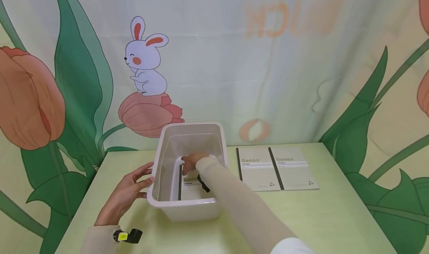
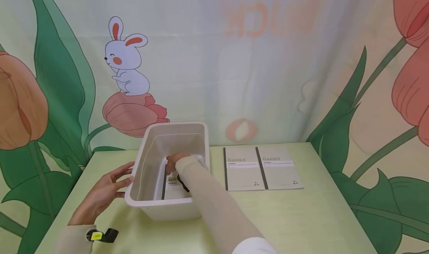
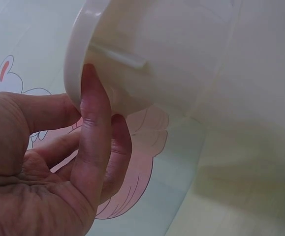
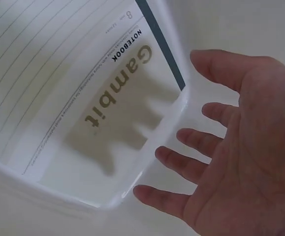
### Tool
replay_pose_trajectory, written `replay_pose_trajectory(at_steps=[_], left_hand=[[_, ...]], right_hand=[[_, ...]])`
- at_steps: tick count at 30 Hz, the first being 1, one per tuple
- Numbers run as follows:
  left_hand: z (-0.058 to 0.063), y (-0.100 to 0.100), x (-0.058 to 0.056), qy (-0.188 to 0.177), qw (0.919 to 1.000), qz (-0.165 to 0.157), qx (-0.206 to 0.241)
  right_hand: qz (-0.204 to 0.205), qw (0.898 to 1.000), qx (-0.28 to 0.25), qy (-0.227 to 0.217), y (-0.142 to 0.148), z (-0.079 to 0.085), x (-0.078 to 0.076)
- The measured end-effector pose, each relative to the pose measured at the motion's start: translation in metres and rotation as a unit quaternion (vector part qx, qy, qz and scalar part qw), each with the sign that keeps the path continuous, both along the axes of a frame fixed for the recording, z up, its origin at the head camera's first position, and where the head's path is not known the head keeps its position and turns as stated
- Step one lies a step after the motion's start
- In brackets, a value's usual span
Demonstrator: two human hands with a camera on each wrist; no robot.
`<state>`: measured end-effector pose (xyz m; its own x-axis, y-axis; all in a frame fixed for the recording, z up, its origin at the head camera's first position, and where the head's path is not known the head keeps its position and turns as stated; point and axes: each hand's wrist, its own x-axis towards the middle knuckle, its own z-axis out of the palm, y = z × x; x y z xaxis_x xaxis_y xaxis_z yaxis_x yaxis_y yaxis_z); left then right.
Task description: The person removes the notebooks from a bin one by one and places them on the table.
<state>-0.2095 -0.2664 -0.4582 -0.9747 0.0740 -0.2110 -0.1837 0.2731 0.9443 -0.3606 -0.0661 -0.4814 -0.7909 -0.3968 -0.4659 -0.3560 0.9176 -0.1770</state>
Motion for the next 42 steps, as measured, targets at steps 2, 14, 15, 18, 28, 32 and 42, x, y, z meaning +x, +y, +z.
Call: replay_pose_trajectory(at_steps=[2,14,15,18,28,32,42], left_hand=[[0.000,0.000,0.000,-0.001,1.0000,0.002,0.003],[0.000,0.000,-0.001,0.003,1.0000,0.002,0.005],[0.000,0.000,-0.001,0.003,1.0000,0.001,0.005],[0.000,0.001,0.000,0.002,1.0000,0.001,0.008],[0.000,-0.001,-0.001,0.003,1.0000,0.002,0.007],[0.000,-0.002,-0.001,0.001,1.0000,0.005,0.007],[-0.002,0.001,0.000,-0.003,0.9999,0.009,0.008]], right_hand=[[-0.021,1.000,-0.001,-0.020,-0.001,-0.004,-0.001],[-0.018,0.999,0.038,-0.015,-0.002,-0.010,-0.001],[-0.008,0.999,0.043,-0.007,-0.002,-0.010,-0.001],[0.010,0.999,0.048,0.011,-0.002,-0.008,0.002],[0.012,0.999,0.025,0.022,-0.006,-0.007,-0.002],[0.017,0.999,0.024,0.024,-0.007,-0.009,-0.006],[-0.006,1.000,0.008,0.001,-0.004,-0.012,-0.009]])
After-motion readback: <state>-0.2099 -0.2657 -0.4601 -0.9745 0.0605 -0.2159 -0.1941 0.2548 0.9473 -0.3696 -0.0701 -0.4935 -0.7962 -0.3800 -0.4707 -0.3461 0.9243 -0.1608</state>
